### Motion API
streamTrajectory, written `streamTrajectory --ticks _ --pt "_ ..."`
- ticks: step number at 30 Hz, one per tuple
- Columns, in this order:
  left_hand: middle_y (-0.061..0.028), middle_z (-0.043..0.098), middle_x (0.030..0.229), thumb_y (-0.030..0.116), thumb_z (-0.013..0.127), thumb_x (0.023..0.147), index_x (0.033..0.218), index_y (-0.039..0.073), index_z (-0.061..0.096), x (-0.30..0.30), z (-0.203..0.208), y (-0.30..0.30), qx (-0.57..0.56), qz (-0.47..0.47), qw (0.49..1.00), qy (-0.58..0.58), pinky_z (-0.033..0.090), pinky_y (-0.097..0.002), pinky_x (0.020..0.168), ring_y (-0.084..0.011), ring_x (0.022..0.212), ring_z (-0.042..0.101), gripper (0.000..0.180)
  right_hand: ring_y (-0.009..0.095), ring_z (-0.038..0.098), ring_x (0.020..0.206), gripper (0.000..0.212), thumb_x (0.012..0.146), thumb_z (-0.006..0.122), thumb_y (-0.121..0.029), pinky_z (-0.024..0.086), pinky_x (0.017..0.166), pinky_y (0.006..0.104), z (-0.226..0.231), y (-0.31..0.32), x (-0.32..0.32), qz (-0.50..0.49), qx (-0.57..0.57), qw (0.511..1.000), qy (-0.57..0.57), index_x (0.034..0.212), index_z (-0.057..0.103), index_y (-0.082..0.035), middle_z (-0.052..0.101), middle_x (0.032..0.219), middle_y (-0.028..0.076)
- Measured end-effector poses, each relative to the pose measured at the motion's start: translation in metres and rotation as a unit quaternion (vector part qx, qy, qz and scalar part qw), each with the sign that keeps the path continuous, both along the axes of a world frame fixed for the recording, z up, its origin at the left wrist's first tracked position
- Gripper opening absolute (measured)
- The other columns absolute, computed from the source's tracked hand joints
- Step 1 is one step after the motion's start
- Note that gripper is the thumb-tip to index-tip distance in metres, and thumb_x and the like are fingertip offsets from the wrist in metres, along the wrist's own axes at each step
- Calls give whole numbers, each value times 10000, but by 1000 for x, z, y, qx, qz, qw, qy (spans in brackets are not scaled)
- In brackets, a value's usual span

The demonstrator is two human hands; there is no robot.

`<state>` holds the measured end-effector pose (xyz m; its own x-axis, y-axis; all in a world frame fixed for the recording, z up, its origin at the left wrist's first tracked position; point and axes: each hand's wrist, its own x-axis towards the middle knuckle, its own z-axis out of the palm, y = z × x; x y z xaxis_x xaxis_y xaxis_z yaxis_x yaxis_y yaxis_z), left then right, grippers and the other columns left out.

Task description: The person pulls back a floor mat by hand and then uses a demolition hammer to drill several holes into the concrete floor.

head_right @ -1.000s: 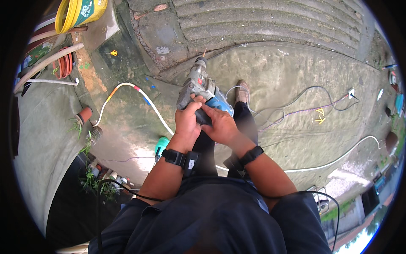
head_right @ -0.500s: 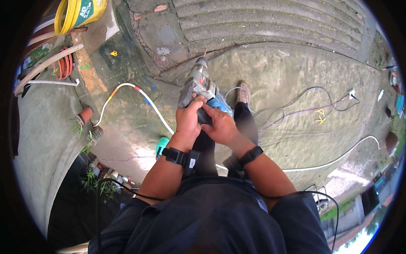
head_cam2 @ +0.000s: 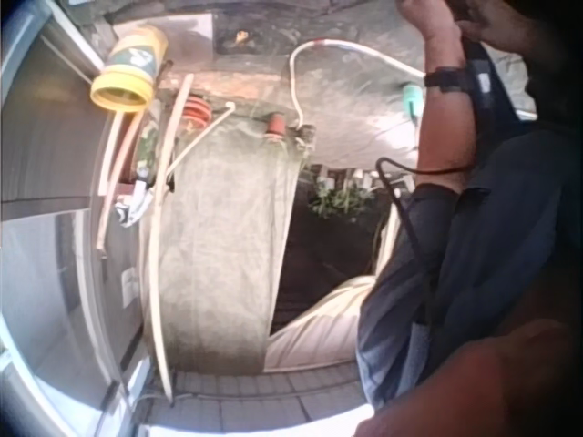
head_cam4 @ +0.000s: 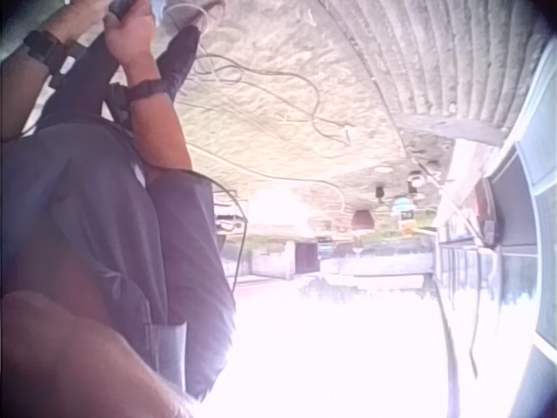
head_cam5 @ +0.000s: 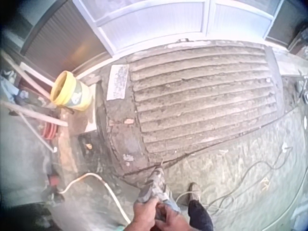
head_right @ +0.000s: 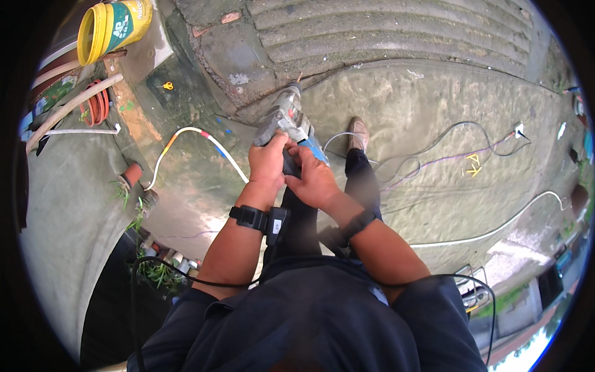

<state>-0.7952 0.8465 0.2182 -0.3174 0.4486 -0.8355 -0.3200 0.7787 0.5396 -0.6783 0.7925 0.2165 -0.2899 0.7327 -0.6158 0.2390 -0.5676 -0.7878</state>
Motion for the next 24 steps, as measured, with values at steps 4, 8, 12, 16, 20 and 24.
streamTrajectory --ticks 4,8,12,16,20,24 --pt "-54 646 757 92 634 865 873 -8 641 0 -3 3 3 -20 1000 13 488 -302 596 -145 646 612 101 351 638 1085 587 773 772 -166 508 929 415 -2 3 -2 -4 -9 1000 7 1260 462 -55 643 1127 199" --pt "-54 649 753 98 637 866 869 -12 644 3 -1 5 0 -23 999 29 486 -304 589 -145 643 612 110 353 636 1093 590 775 771 -160 508 934 412 -3 5 1 -8 -4 1000 23 1266 458 -62 642 1128 196" --pt "-52 646 746 90 634 864 865 -13 642 0 -5 6 -2 -14 1000 18 484 -299 588 -142 646 612 103 339 638 1096 574 784 754 -133 503 946 405 1 11 0 2 -16 1000 13 1269 456 -59 642 1138 192" --pt "-65 636 764 42 634 847 878 1 630 -1 -3 8 0 -13 1000 11 506 -312 596 -166 656 620 51 331 635 1123 552 806 724 -98 493 974 395 5 14 1 13 -17 1000 4 1279 444 -46 646 1159 201" --pt "-60 652 813 51 626 848 948 -10 620 -1 4 3 14 -9 1000 14 503 -297 648 -144 713 628 117 346 638 1107 572 802 736 -115 506 948 402 16 18 5 40 -15 999 -11 1287 439 -51 647 1150 206" --pt "-72 656 892 18 635 842 1028 -7 595 9 21 -10 26 4 1000 4 518 -299 698 -153 760 636 192 353 645 1072 607 788 759 -137 516 913 411 30 10 19 45 8 999 10 1293 431 -60 648 1131 204"
